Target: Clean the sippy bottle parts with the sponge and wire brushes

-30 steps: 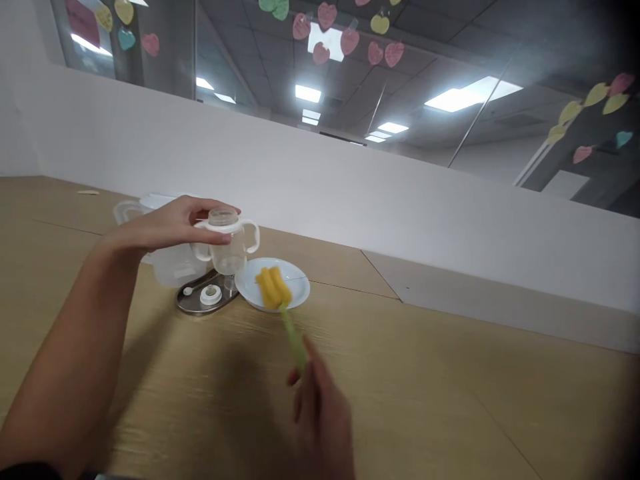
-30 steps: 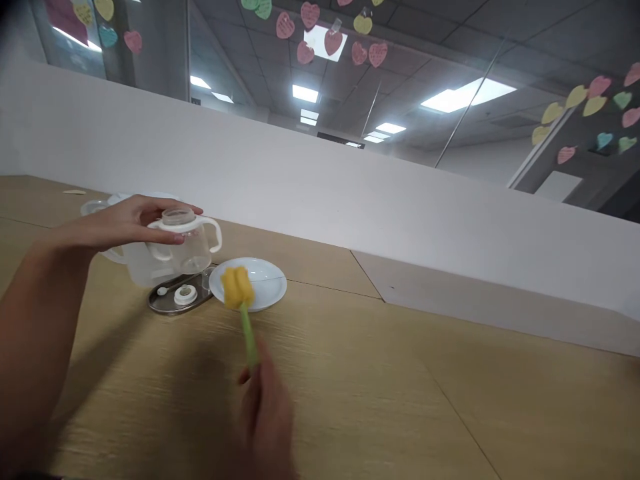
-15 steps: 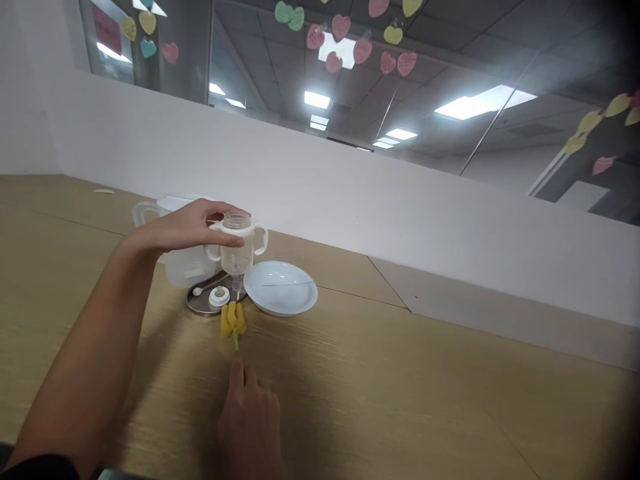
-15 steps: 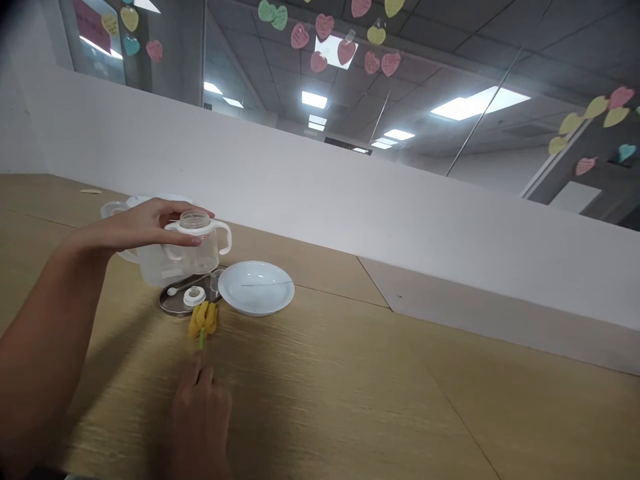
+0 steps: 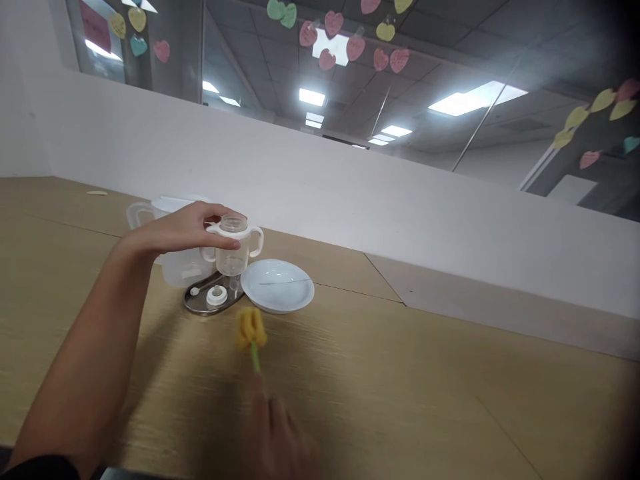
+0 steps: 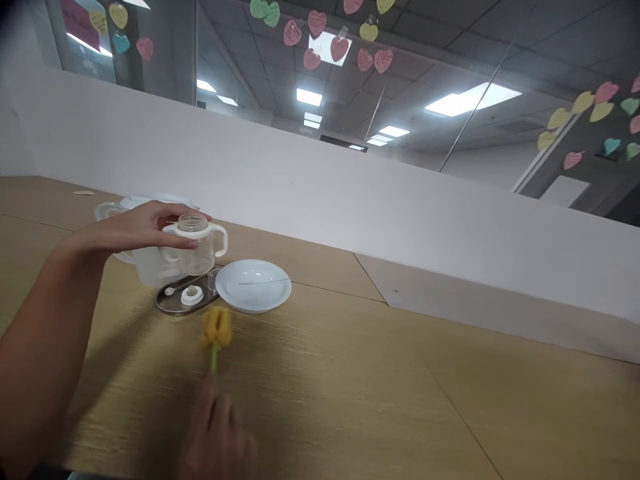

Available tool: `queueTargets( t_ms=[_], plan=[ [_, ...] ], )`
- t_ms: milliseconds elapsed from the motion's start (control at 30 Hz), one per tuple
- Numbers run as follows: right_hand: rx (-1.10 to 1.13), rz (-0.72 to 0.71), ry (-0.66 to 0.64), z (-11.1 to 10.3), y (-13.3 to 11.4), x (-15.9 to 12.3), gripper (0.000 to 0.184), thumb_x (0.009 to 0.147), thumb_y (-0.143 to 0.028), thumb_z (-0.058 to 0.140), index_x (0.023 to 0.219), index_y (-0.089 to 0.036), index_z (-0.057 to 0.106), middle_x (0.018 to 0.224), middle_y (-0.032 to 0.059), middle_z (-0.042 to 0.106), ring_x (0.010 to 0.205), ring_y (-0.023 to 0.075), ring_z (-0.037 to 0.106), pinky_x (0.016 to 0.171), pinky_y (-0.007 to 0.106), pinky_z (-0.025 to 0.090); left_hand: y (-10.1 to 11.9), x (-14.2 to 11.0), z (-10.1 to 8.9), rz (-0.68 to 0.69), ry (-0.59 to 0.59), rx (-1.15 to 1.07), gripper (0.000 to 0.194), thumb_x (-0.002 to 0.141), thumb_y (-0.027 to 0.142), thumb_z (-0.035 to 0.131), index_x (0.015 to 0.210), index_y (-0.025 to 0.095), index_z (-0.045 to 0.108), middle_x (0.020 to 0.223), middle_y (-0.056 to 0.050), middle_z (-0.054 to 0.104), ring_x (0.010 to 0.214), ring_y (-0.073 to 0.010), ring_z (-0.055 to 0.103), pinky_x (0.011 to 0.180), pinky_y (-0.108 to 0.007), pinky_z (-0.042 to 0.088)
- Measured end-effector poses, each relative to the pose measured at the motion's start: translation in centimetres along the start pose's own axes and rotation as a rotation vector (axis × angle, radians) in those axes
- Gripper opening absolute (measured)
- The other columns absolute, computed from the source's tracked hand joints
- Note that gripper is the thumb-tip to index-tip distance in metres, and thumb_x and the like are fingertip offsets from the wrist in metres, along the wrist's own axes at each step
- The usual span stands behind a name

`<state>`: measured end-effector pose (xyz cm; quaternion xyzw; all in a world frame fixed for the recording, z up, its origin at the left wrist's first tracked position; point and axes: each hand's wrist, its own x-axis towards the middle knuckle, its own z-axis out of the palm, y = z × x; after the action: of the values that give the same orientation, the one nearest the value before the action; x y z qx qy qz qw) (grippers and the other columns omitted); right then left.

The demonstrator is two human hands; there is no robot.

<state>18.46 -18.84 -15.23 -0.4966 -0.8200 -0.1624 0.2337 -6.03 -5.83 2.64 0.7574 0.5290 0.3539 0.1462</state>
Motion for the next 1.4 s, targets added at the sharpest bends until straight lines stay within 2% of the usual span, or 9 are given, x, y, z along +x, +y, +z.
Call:
queueTargets(
  t_ms=[167, 267, 400, 533, 733, 867, 967, 1200, 1400],
  plan=[
    [0.060, -0.047, -0.189, 2.1, -3.3, 2.7, 0.035, 0.081, -0.001, 0.050, 0.113, -0.010, 0.056, 0.077, 0.0094, 0.064, 0.064, 0.0177, 0.065, 0.044, 0.021, 0.046, 0.1, 0.3, 0.3, -0.007, -0.025, 0.013, 0.061, 0.066, 0.049, 0.068, 0.123, 0.027, 0.059, 0.109, -0.003, 0.068, 0.095, -0.0238, 0.062, 0.074, -0.026, 0.049],
    [0.027, 0.015, -0.218, 2.2, -1.7, 2.3, 0.033, 0.082, -0.002, 0.049, 0.114, -0.009, 0.056, 0.073, 0.0090, 0.064, 0.061, 0.0169, 0.065, 0.044, 0.020, 0.045, 0.0, 0.5, 0.4, -0.019, -0.044, 0.023, 0.061, 0.066, 0.049, 0.068, 0.123, 0.028, 0.059, 0.108, -0.002, 0.068, 0.093, -0.0225, 0.062, 0.070, -0.024, 0.048],
    [-0.012, 0.082, -0.149, 1.2, 1.0, 0.0, 0.040, 0.081, -0.001, 0.047, 0.118, -0.013, 0.056, 0.067, 0.0063, 0.064, 0.054, 0.0155, 0.063, 0.039, 0.019, 0.042, 0.0, 0.6, 0.4, -0.019, -0.027, 0.068, 0.058, 0.065, 0.049, 0.068, 0.119, 0.027, 0.061, 0.109, -0.002, 0.067, 0.094, -0.0240, 0.061, 0.068, -0.024, 0.047],
    [0.007, 0.068, -0.124, 0.9, -0.1, -1.1, 0.044, 0.077, 0.002, 0.047, 0.116, -0.015, 0.059, 0.067, 0.0064, 0.065, 0.053, 0.0164, 0.063, 0.038, 0.020, 0.042, 0.1, 0.6, 0.6, -0.010, -0.038, 0.054, 0.060, 0.064, 0.049, 0.068, 0.119, 0.027, 0.062, 0.109, -0.003, 0.068, 0.095, -0.0254, 0.061, 0.070, -0.024, 0.047],
    [0.050, 0.021, -0.328, 2.4, -4.5, 4.3, 0.036, 0.078, -0.002, 0.051, 0.113, -0.005, 0.058, 0.077, 0.0149, 0.067, 0.063, 0.0203, 0.066, 0.046, 0.025, 0.049, 0.6, 0.7, 0.8, 0.019, -0.080, 0.052, 0.058, 0.063, 0.051, 0.068, 0.117, 0.028, 0.063, 0.104, -0.001, 0.069, 0.093, -0.0252, 0.061, 0.072, -0.025, 0.047],
    [0.059, 0.044, -0.422, 2.9, -5.1, 7.7, 0.036, 0.079, -0.004, 0.051, 0.114, 0.000, 0.057, 0.077, 0.0182, 0.067, 0.066, 0.0213, 0.067, 0.050, 0.027, 0.052, 0.6, 0.6, 0.9, 0.034, -0.084, 0.069, 0.057, 0.066, 0.049, 0.067, 0.118, 0.026, 0.062, 0.105, -0.003, 0.069, 0.093, -0.0250, 0.062, 0.072, -0.026, 0.047],
    [0.046, 0.068, -0.428, 3.1, -4.9, 8.2, 0.036, 0.079, -0.003, 0.051, 0.114, 0.002, 0.057, 0.073, 0.0192, 0.066, 0.064, 0.0217, 0.067, 0.048, 0.028, 0.051, 0.5, 0.6, 0.9, 0.043, -0.089, 0.083, 0.055, 0.068, 0.048, 0.066, 0.119, 0.028, 0.061, 0.103, -0.001, 0.069, 0.090, -0.0237, 0.062, 0.069, -0.026, 0.046],
    [-0.006, 0.093, -0.360, 3.8, -2.8, 4.1, 0.037, 0.079, -0.002, 0.050, 0.115, -0.002, 0.058, 0.070, 0.0161, 0.067, 0.057, 0.0198, 0.066, 0.045, 0.024, 0.049, 0.6, 0.8, 1.0, 0.024, -0.084, 0.090, 0.059, 0.063, 0.052, 0.068, 0.116, 0.028, 0.064, 0.104, -0.001, 0.070, 0.090, -0.0258, 0.062, 0.069, -0.026, 0.046],
    [-0.022, 0.139, -0.196, 3.4, 2.2, -1.0, 0.043, 0.082, -0.003, 0.047, 0.124, -0.012, 0.055, 0.066, 0.0079, 0.065, 0.053, 0.0158, 0.065, 0.043, 0.019, 0.044, 0.9, 0.7, 1.0, 0.001, -0.095, 0.075, 0.061, 0.061, 0.053, 0.068, 0.117, 0.028, 0.063, 0.104, -0.001, 0.069, 0.092, -0.0262, 0.061, 0.070, -0.025, 0.046]
  ],
)
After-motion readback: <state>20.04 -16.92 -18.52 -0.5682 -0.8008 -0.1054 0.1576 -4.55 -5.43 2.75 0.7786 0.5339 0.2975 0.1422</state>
